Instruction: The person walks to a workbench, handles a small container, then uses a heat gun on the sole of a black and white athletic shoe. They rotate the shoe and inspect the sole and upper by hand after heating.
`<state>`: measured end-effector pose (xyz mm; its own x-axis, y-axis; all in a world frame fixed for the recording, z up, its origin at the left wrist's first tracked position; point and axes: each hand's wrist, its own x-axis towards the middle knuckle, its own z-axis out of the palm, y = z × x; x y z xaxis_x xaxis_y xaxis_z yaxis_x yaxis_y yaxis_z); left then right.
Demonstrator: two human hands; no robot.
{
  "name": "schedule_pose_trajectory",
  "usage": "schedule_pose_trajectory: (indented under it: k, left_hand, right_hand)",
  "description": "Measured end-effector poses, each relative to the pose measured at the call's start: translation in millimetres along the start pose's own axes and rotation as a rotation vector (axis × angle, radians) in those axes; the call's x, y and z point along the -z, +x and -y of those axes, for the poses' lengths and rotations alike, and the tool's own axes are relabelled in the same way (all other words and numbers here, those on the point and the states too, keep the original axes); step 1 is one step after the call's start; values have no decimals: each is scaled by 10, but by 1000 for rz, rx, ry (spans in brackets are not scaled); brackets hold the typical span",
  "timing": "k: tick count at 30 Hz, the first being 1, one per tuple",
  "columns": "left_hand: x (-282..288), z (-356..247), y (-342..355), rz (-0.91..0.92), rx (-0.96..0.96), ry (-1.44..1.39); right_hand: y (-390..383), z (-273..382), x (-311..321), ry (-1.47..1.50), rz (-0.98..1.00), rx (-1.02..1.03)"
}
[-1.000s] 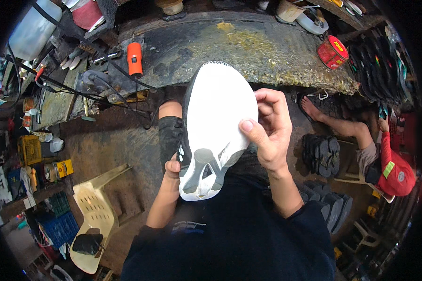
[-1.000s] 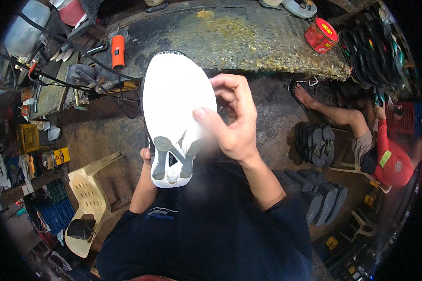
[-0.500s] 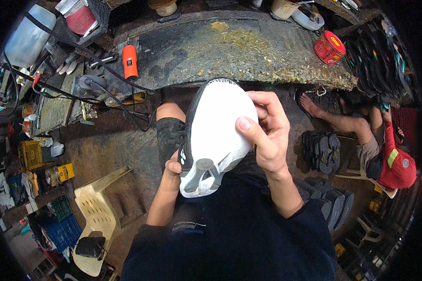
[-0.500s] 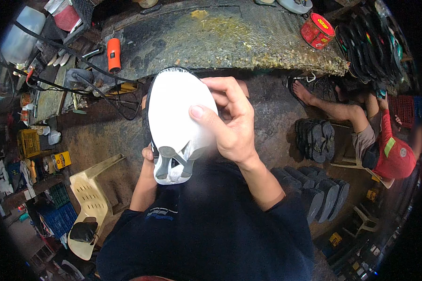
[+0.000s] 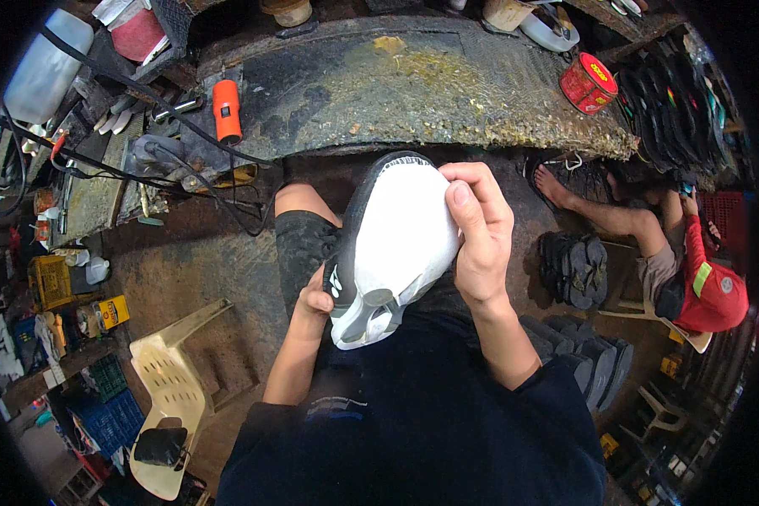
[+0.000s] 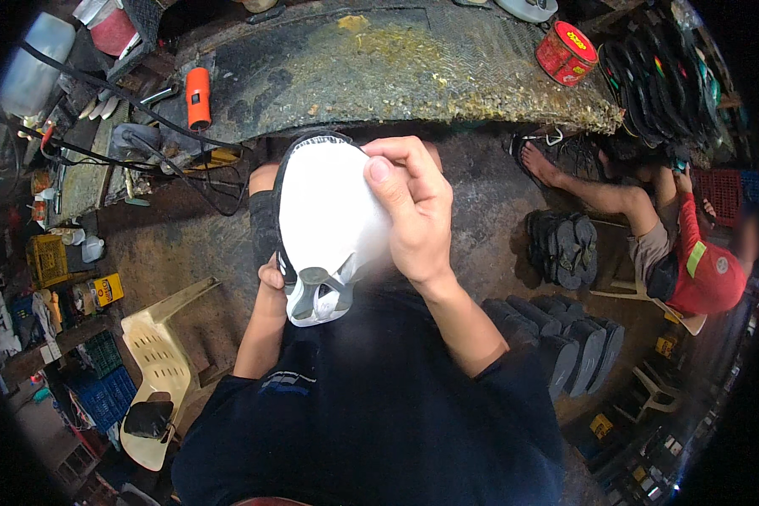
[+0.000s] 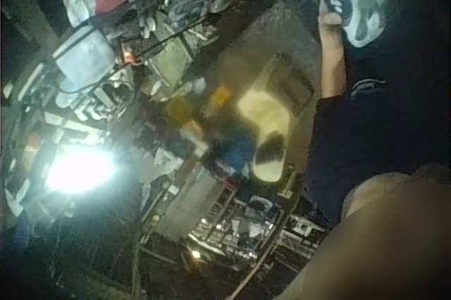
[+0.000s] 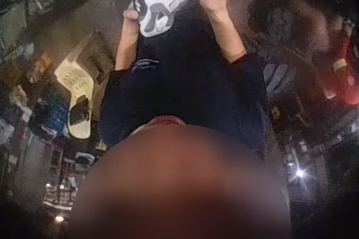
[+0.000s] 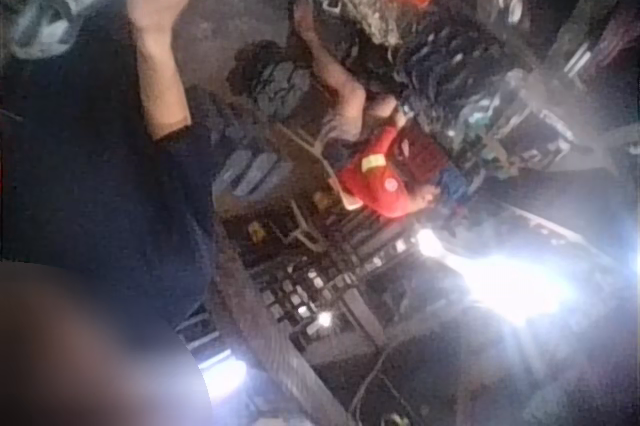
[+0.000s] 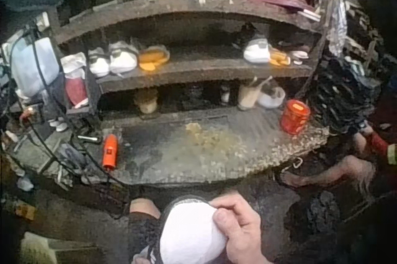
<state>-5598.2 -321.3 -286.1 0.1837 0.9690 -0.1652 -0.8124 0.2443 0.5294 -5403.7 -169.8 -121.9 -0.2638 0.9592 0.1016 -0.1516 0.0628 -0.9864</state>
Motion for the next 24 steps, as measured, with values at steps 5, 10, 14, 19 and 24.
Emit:
schedule_pose_trajectory:
  k: [5,10,14,19,24]
  left_hand:
    - [-85,-14,75,12,30,-50]
    - [-188,17,28,-55,81,-24]
    - [-186,79,-56,-93,93,-87]
    - [-251,68,-77,-62,63,-156]
    - [-441,-123,-60,-98,15,-17]
  right_hand:
    - [60,-114,3,19,-49,-138]
    - [112,-200,20,148,-68,-277]
    - [102,-197,26,158,-21,-280]
    - [68,-129,20,169,49,-264]
    - [106,-101,60,228,44,-257]
